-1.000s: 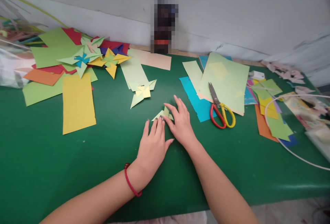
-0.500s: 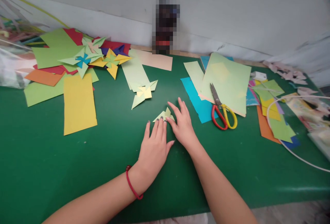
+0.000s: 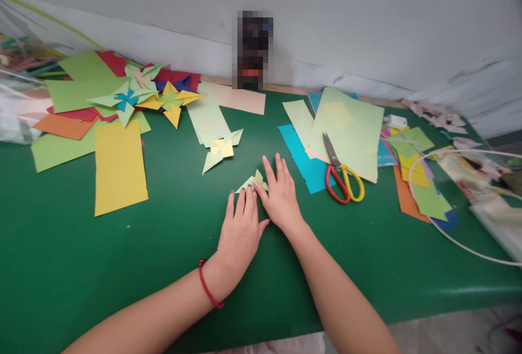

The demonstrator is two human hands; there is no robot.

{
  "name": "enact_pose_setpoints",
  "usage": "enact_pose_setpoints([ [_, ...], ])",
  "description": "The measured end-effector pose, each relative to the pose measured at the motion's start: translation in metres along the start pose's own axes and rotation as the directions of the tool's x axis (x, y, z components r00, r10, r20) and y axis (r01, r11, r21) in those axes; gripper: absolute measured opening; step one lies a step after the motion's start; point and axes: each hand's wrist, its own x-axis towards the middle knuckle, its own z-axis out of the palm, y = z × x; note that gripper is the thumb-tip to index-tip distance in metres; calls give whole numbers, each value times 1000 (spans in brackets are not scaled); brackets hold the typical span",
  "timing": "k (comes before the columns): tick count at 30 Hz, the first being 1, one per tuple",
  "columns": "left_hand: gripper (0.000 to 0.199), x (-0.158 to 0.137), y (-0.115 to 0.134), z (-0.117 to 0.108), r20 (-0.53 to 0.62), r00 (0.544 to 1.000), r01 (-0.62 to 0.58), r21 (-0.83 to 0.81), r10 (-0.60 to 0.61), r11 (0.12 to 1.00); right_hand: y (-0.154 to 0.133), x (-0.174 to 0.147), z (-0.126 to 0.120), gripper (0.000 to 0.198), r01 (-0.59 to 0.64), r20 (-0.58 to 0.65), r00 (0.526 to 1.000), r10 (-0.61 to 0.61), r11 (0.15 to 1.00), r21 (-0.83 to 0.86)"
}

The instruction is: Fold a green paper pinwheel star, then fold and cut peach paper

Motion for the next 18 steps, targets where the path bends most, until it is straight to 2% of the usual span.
enact_pose_setpoints([
  [4,56,-2,1,3,-12,998,54,-32,-54,998,0,1,2,56,14,25,1000,-14,1000,-28],
  [8,59,-5,4,6,-23,995,99,-61,-100,993,2,1,2,57,5,24,1000,-5,1000,13],
  [14,61,-5,7,5,-11,994,106,-64,-106,992,10,6,-3,75,-52,-51,997,58,991,122],
  [18,62,-4,6,6,-8,995,102,-56,-102,993,13,8,-2,76,-60,-79,994,70,990,130],
])
